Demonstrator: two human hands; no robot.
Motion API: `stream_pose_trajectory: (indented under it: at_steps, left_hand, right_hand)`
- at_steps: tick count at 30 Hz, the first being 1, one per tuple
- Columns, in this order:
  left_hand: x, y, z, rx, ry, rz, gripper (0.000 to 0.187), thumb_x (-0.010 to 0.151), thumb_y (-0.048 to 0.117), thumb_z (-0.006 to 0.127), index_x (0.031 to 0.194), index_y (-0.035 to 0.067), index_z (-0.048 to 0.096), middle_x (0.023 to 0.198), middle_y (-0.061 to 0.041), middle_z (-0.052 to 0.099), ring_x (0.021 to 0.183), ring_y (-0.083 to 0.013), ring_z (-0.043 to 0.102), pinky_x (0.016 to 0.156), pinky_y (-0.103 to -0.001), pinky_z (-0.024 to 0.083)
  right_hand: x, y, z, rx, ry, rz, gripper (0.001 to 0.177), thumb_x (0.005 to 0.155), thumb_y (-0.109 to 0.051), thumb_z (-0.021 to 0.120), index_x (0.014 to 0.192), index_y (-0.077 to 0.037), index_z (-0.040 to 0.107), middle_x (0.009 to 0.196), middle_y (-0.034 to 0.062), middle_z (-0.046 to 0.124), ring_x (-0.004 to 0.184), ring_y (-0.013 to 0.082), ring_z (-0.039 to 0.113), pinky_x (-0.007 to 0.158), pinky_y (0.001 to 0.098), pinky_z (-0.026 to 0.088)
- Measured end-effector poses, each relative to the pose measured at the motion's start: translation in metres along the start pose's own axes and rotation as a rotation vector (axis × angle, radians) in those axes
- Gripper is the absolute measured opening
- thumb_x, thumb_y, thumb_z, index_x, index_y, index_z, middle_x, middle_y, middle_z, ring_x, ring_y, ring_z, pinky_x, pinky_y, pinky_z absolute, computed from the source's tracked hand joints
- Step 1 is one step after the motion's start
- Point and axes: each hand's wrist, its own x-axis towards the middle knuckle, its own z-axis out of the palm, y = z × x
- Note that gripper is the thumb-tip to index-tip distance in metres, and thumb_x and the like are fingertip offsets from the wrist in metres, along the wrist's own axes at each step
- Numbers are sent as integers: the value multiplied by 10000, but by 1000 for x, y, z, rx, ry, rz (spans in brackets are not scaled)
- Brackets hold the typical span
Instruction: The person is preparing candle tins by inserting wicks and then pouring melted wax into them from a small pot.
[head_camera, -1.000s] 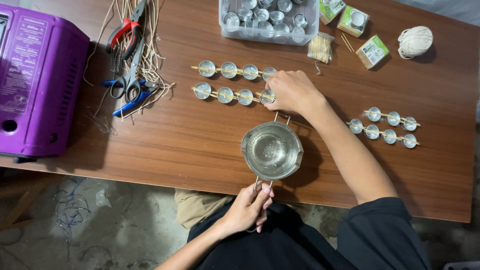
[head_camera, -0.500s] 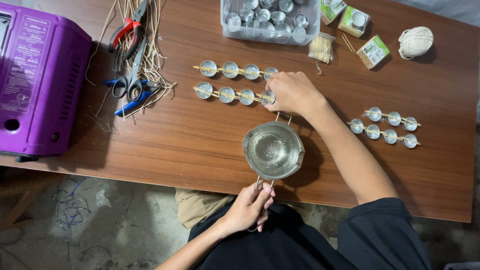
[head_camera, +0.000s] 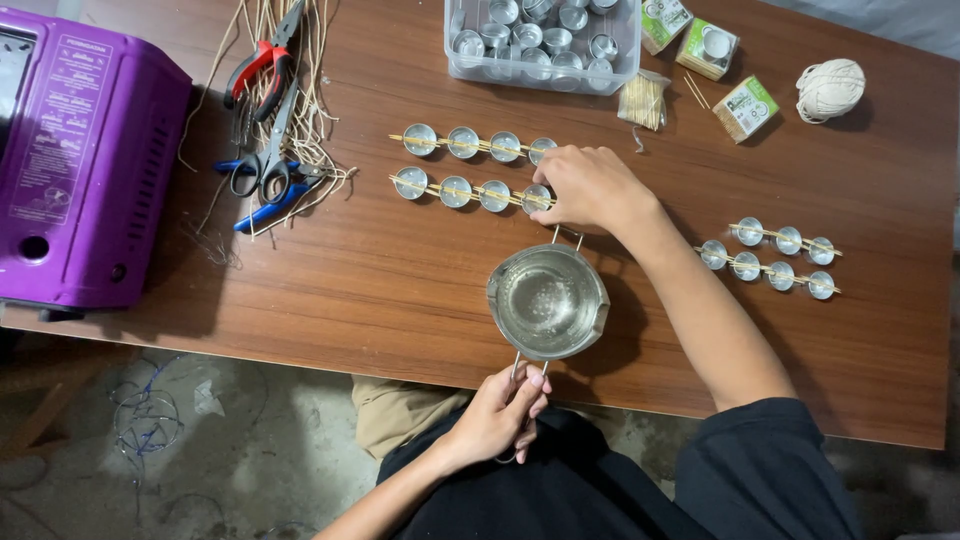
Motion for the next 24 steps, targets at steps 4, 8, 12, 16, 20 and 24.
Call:
stream_pose_trajectory:
  at_steps: [4,8,12,16,20,24]
  left_hand:
    - [1,1,0,9,-4,2,261,1109,300,416,1042,53,469,750,-51,414,373,-126,429,323,-303,503]
    - [2,0,1,9,-5,-7,268,1109,310,412,1033,57,461,746,-44,405,377,-128,420,323,-305,496]
    - [5,5,3,15,-6,-32,266,1109,301,414,1034,50,462,743,-52,411,371,-127,412,316,-296,480]
    - [15,-4,5,-3,-40,-9,255,1113,302,408,1039,61,445,742,-52,400,375,-133,419,317,-314,491]
    - [25,3,15,18,-39,-10,253,1109,295,414,1030,57,445,737,-47,402,364,-132,402,309,-298,466]
    - [44,3,23,-24,-59,134,240,1111,111,401,1030,-75,529,665,-62,406,365,-180,529,287,-363,546]
  right_hand:
    - [-13,2,-7,4,24,1,578,838,-485,789,1215,-57,700,1257,76,690,1042,380,700,856,565,532]
    - [-46,13,-17,46,135,7,477,996,-415,630,1298,-47,660,1234,124,681,982,285,714,842,491,620]
    - [-98,26,-20,176,375,16,295,1029,-280,639,1220,-64,702,1199,71,716,687,209,668,691,433,598]
    - [-157,25,-6,382,576,-43,81,1020,-72,676,996,-31,741,919,64,718,709,170,562,693,343,464]
    - [-208,28,28,563,638,160,216,1032,-112,638,851,-59,743,749,23,695,644,128,593,664,297,450]
    - [-238,34,77,769,702,290,229,987,-74,660,783,-105,759,485,33,632,467,164,580,545,289,501]
